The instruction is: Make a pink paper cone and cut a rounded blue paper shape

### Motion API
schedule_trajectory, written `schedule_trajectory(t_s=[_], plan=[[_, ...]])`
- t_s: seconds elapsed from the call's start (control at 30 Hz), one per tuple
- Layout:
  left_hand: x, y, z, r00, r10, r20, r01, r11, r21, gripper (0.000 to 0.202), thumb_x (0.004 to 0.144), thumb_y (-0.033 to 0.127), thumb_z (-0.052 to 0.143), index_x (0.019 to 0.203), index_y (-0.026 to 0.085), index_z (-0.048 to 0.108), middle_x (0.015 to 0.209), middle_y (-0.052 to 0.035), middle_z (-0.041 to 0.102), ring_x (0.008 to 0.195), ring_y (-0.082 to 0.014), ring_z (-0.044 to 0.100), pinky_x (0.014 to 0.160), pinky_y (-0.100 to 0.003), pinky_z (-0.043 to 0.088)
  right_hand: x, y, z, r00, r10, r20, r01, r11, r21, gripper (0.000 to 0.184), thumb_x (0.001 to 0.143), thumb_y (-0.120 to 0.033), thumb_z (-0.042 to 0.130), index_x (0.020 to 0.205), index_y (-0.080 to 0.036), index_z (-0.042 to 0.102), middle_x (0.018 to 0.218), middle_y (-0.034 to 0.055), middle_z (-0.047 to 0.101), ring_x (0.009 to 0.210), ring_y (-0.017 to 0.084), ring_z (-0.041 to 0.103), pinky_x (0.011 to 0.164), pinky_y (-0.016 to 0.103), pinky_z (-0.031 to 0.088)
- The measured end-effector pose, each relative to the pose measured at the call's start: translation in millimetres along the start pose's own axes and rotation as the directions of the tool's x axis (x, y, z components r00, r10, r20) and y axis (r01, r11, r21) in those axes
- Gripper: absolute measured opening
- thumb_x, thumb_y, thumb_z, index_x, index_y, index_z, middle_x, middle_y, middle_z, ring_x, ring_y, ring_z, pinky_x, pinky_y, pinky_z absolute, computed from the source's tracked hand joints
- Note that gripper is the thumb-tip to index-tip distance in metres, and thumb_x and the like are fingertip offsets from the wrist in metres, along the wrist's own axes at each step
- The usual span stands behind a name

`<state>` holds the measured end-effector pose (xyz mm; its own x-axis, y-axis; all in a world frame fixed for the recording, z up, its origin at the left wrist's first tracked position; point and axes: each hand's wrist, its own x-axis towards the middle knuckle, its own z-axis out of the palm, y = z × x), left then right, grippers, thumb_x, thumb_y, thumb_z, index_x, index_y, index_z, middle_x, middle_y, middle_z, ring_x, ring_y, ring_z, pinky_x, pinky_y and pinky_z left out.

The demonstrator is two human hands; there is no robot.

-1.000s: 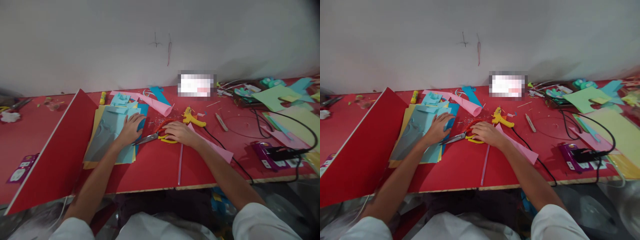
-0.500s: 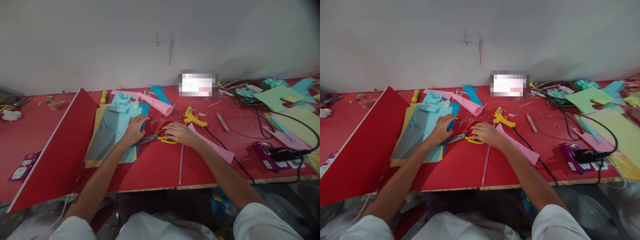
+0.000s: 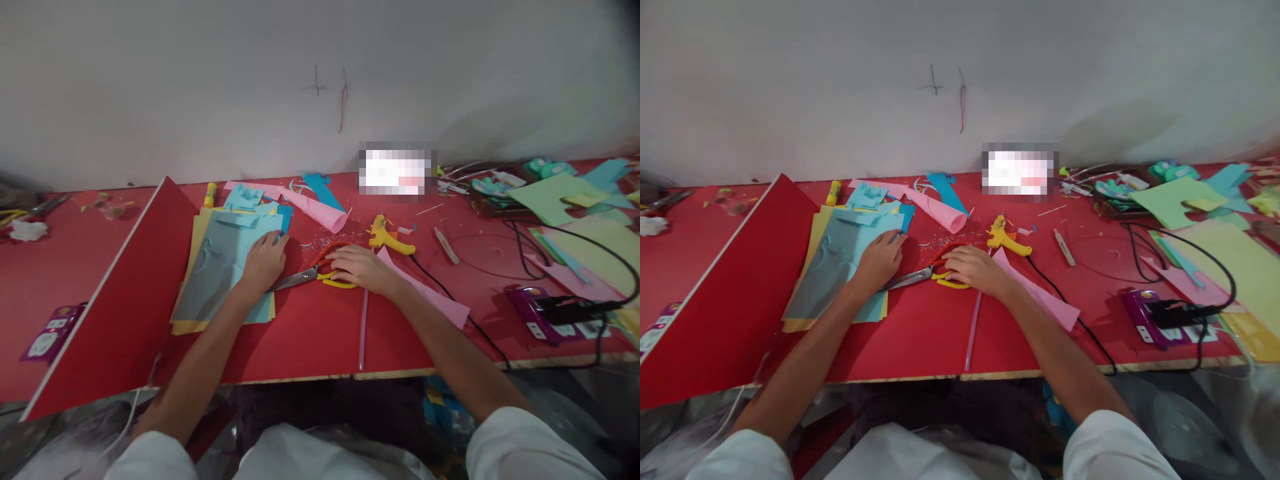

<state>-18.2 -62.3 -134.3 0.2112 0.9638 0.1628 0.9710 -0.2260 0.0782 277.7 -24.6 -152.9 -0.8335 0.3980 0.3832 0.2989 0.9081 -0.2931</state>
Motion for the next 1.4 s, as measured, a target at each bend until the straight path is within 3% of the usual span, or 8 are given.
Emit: schedule_trajectory(t_s=[0.4, 0.57, 0.7, 0.83, 1.0, 1.27, 1.4], plan=[[9, -1, -18.1, 0.994, -0.104, 0.044, 0.103, 0.994, 0.021, 0.056, 0.094, 0.017, 0.052, 0.150, 0.020, 0.055, 0.143, -0.0147, 0.068, 0.129, -0.0329, 0.064, 0.106, -0.046, 0.054, 0, 0, 1, 1.000, 0.021, 0.002, -0.021, 0.999, 0.042, 0.024, 0.106, -0.039, 0.062, 0.110, -0.020, 0.075, 0.127, 0.0123, 0.078, 0.125, 0.029, 0.070, 0.110, 0.048, 0.055], [7, 10, -20.6, 0.992, -0.107, 0.064, 0.104, 0.993, 0.058, 0.061, 0.092, 0.008, 0.046, 0.150, 0.024, 0.054, 0.159, -0.0126, 0.055, 0.128, -0.0335, 0.064, 0.097, -0.046, 0.059, 0, 0, 2, 0.999, 0.041, 0.008, -0.042, 0.999, 0.035, 0.024, 0.105, -0.040, 0.062, 0.107, -0.020, 0.075, 0.128, 0.0124, 0.077, 0.124, 0.029, 0.070, 0.109, 0.049, 0.056], [5, 16, -20.5, 0.991, -0.096, 0.089, 0.086, 0.991, 0.106, 0.053, 0.097, 0.010, 0.040, 0.144, 0.021, 0.062, 0.167, -0.0162, 0.043, 0.128, -0.0377, 0.063, 0.093, -0.050, 0.061, 1, -1, 0, 0.999, 0.035, 0.021, -0.035, 0.998, 0.042, 0.022, 0.105, -0.039, 0.062, 0.107, -0.021, 0.075, 0.127, 0.0113, 0.077, 0.125, 0.029, 0.070, 0.110, 0.048, 0.055], [5, 14, -17.1, 0.991, -0.123, 0.045, 0.119, 0.989, 0.085, 0.045, 0.101, 0.015, 0.039, 0.136, 0.019, 0.066, 0.166, -0.0165, 0.043, 0.129, -0.0373, 0.062, 0.092, -0.049, 0.060, 1, -1, -1, 1.000, 0.019, 0.022, -0.020, 0.999, 0.041, 0.023, 0.106, -0.039, 0.061, 0.109, -0.020, 0.075, 0.129, 0.0118, 0.077, 0.125, 0.028, 0.070, 0.112, 0.048, 0.055], [8, 9, -17.4, 0.982, -0.189, -0.027, 0.191, 0.979, 0.071, 0.037, 0.104, 0.026, 0.047, 0.136, 0.017, 0.062, 0.143, -0.0190, 0.058, 0.122, -0.0337, 0.064, 0.092, -0.042, 0.058, 0, 0, 1, 1.000, 0.024, -0.001, -0.024, 0.999, 0.036, 0.023, 0.104, -0.038, 0.064, 0.106, -0.018, 0.075, 0.126, 0.0138, 0.078, 0.123, 0.031, 0.070, 0.108, 0.050, 0.057], [2, 11, -39.8, 0.947, -0.289, -0.142, 0.309, 0.939, 0.150, 0.047, 0.105, 0.020, 0.038, 0.150, 0.023, 0.053, 0.128, -0.0166, 0.067, 0.101, -0.0322, 0.071, 0.075, -0.039, 0.054, 1, 0, 1, 1.000, 0.018, 0.014, -0.019, 0.999, 0.037, 0.019, 0.104, -0.035, 0.065, 0.108, -0.020, 0.075, 0.129, 0.0115, 0.077, 0.126, 0.029, 0.070, 0.111, 0.049, 0.055], [-3, 2, -49.2, 0.914, -0.333, -0.230, 0.360, 0.928, 0.090, 0.035, 0.107, 0.028, 0.042, 0.133, 0.023, 0.065, 0.124, -0.0142, 0.071, 0.101, -0.0304, 0.072, 0.077, -0.037, 0.052, 1, 1, 1, 1.000, 0.023, 0.011, -0.024, 0.998, 0.054, 0.017, 0.103, -0.035, 0.066, 0.109, -0.021, 0.076, 0.130, 0.0118, 0.077, 0.126, 0.029, 0.070, 0.111, 0.049, 0.056]])
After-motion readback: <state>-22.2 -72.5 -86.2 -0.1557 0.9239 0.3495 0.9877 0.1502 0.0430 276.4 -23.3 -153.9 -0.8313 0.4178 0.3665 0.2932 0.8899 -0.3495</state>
